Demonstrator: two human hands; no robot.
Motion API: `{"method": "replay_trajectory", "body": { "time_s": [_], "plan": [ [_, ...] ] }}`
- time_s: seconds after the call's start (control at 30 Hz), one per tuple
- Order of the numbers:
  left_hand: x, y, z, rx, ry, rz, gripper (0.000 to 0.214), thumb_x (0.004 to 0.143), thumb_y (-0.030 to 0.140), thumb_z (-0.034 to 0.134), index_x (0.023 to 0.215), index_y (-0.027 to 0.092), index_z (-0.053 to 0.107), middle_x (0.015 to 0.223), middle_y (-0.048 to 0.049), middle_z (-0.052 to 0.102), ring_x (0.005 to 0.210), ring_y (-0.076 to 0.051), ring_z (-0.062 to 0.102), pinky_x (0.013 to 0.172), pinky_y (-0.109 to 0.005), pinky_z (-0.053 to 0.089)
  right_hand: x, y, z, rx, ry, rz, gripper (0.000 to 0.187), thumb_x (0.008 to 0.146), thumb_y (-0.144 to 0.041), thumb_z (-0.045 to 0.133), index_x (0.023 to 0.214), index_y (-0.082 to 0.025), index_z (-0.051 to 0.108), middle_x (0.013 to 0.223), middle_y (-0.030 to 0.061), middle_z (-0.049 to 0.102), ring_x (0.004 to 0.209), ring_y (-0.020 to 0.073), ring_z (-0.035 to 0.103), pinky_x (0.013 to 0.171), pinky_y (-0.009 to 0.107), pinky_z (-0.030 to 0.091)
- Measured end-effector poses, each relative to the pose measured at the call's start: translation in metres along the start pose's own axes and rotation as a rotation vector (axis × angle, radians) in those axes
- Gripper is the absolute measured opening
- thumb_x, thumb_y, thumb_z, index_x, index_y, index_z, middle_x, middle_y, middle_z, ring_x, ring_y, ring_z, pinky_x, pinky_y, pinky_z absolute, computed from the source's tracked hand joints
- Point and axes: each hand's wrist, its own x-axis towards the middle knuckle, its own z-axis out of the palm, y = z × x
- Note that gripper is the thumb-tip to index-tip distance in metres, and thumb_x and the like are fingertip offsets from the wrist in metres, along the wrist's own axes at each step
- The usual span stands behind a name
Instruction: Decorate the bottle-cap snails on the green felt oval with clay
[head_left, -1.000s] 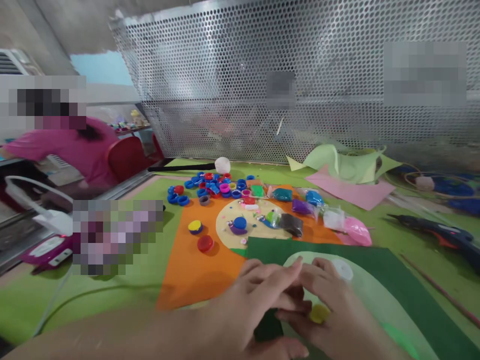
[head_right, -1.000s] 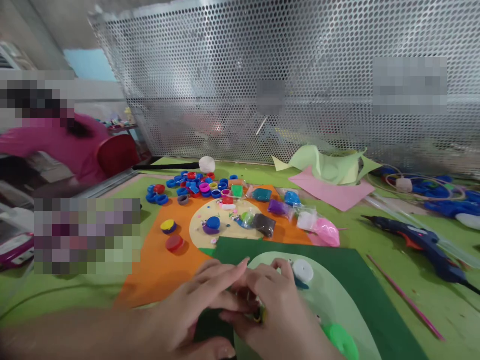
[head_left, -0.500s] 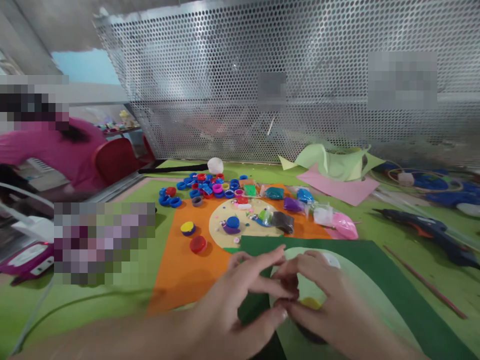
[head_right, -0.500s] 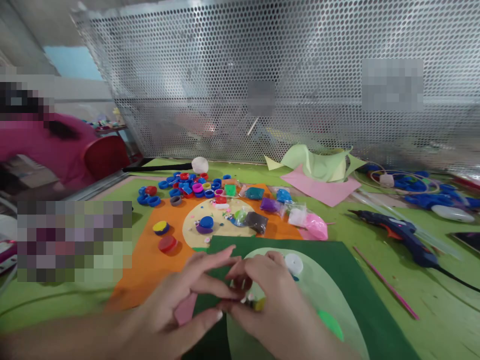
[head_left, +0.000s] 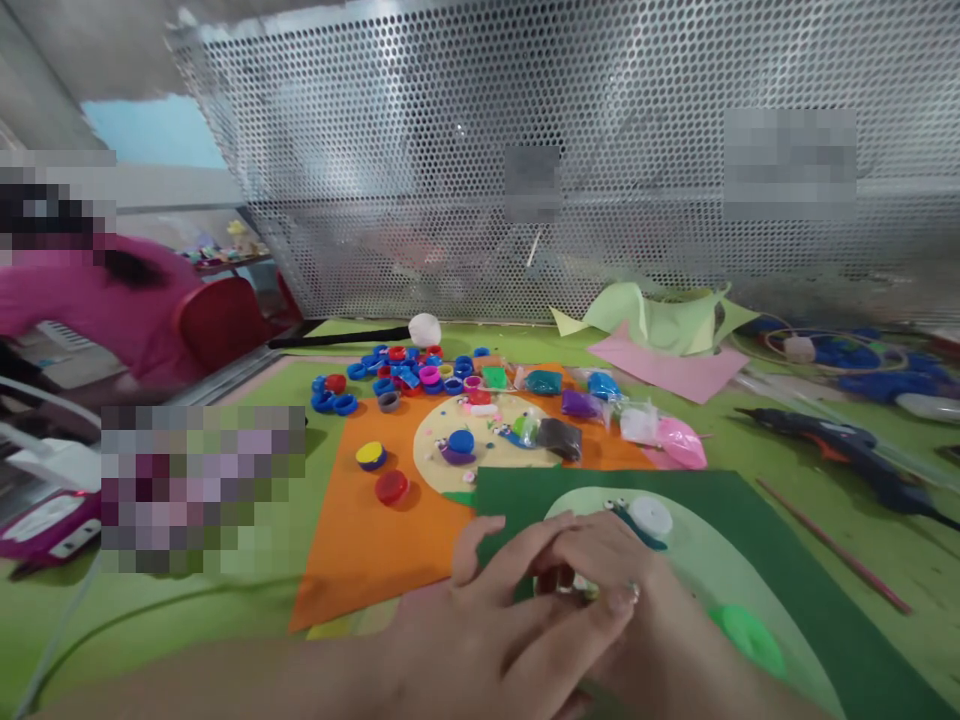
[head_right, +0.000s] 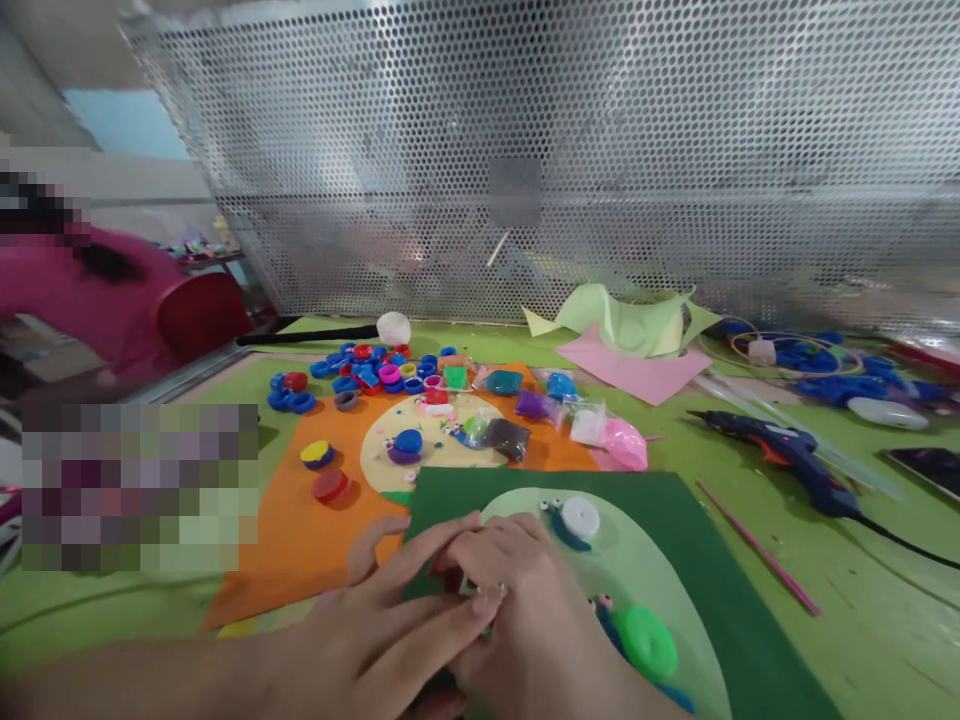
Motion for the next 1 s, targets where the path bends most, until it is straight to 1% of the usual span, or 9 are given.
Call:
{"method": "replay_trajectory", "body": {
  "time_s": [0.1, 0.2, 0.3, 0.5, 0.6, 0.73, 0.83, 0.9, 1.0],
  "plan": [
    [-0.003, -0.003, -0.003, -0.072, 0.113, -0.046, 0.066, 0.075, 0.015, 0.06, 0.136, 0.021, 0.034, 0.118, -0.0116, 0.061, 0.124, -0.034, 0.04, 0.104, -0.053, 0.024, 0.003, 0.002, -0.009, 0.028, 0.001, 0.019, 0.015, 0.066, -0.01, 0.06, 0.071, -0.023, 0.056, 0.071, -0.0035, 0.064, 0.065, 0.0141, 0.06, 0.061, 0.028, 0.047],
    [-0.007, -0.006, -0.007, -0.227, 0.243, -0.253, 0.065, 0.08, 0.021, 0.057, 0.137, 0.027, 0.027, 0.113, -0.0066, 0.065, 0.118, -0.029, 0.047, 0.104, -0.05, 0.027, 0.007, 0.002, -0.023, -0.007, -0.009, 0.116, 0.014, 0.068, -0.014, 0.065, 0.076, -0.024, 0.059, 0.07, -0.0041, 0.064, 0.065, 0.0136, 0.059, 0.06, 0.027, 0.047],
    [-0.007, -0.007, -0.007, -0.381, 0.239, -0.385, 0.06, 0.084, 0.023, 0.052, 0.136, 0.032, 0.024, 0.106, -0.0017, 0.068, 0.115, -0.025, 0.05, 0.102, -0.047, 0.031, 0.008, 0.001, -0.026, -0.008, -0.031, 0.148, 0.018, 0.067, -0.013, 0.066, 0.078, -0.024, 0.06, 0.072, -0.0037, 0.064, 0.068, 0.0142, 0.059, 0.062, 0.027, 0.047],
    [-0.003, -0.003, 0.001, -0.411, 0.112, -0.262, 0.072, 0.073, 0.014, 0.061, 0.135, 0.03, 0.029, 0.115, -0.0024, 0.063, 0.114, -0.026, 0.051, 0.104, -0.044, 0.028, 0.005, -0.002, -0.012, -0.013, -0.102, 0.147, 0.021, 0.062, -0.008, 0.066, 0.075, -0.023, 0.062, 0.073, -0.0025, 0.064, 0.068, 0.016, 0.059, 0.063, 0.03, 0.047],
    [-0.003, -0.005, 0.001, -0.468, 0.175, -0.356, 0.064, 0.079, 0.018, 0.056, 0.134, 0.031, 0.027, 0.106, -0.0008, 0.067, 0.11, -0.023, 0.054, 0.103, -0.044, 0.029, 0.006, -0.001, -0.018, 0.02, -0.089, 0.172, 0.023, 0.061, -0.006, 0.064, 0.075, -0.024, 0.061, 0.075, -0.0038, 0.064, 0.07, 0.0151, 0.059, 0.064, 0.028, 0.046],
    [-0.002, -0.007, -0.003, -0.518, 0.271, -0.425, 0.058, 0.083, 0.023, 0.054, 0.133, 0.033, 0.027, 0.095, 0.0005, 0.071, 0.122, -0.022, 0.044, 0.104, -0.043, 0.029, 0.008, 0.001, -0.028, 0.039, -0.065, 0.233, 0.021, 0.064, -0.009, 0.063, 0.077, -0.025, 0.061, 0.075, -0.0043, 0.064, 0.072, 0.0143, 0.059, 0.065, 0.026, 0.046],
    [-0.001, -0.005, -0.004, -0.374, 0.213, -0.315, 0.062, 0.082, 0.016, 0.05, 0.136, 0.03, 0.023, 0.099, -0.0012, 0.07, 0.116, -0.022, 0.05, 0.104, -0.047, 0.028, 0.007, 0.0, -0.025, 0.058, -0.127, 0.242, 0.019, 0.064, -0.011, 0.063, 0.078, -0.025, 0.061, 0.076, -0.0042, 0.064, 0.071, 0.0139, 0.059, 0.065, 0.026, 0.046],
    [0.0, -0.001, -0.003, -0.227, 0.108, -0.259, 0.066, 0.077, 0.014, 0.051, 0.136, 0.027, 0.027, 0.116, -0.0071, 0.063, 0.116, -0.026, 0.05, 0.101, -0.048, 0.033, 0.006, -0.001, -0.019, 0.089, -0.18, 0.226, 0.017, 0.066, -0.013, 0.062, 0.079, -0.025, 0.06, 0.078, -0.0039, 0.065, 0.071, 0.0136, 0.059, 0.064, 0.025, 0.046],
    [0.003, 0.005, -0.002, -0.097, -0.032, -0.317, 0.065, 0.071, 0.015, 0.055, 0.133, 0.025, 0.038, 0.136, -0.0137, 0.044, 0.121, -0.034, 0.044, 0.093, -0.047, 0.042, 0.003, -0.003, -0.012, 0.151, -0.206, 0.162, 0.013, 0.069, -0.012, 0.059, 0.073, -0.024, 0.059, 0.076, -0.0037, 0.064, 0.068, 0.0121, 0.059, 0.06, 0.022, 0.045]
  ]
}}
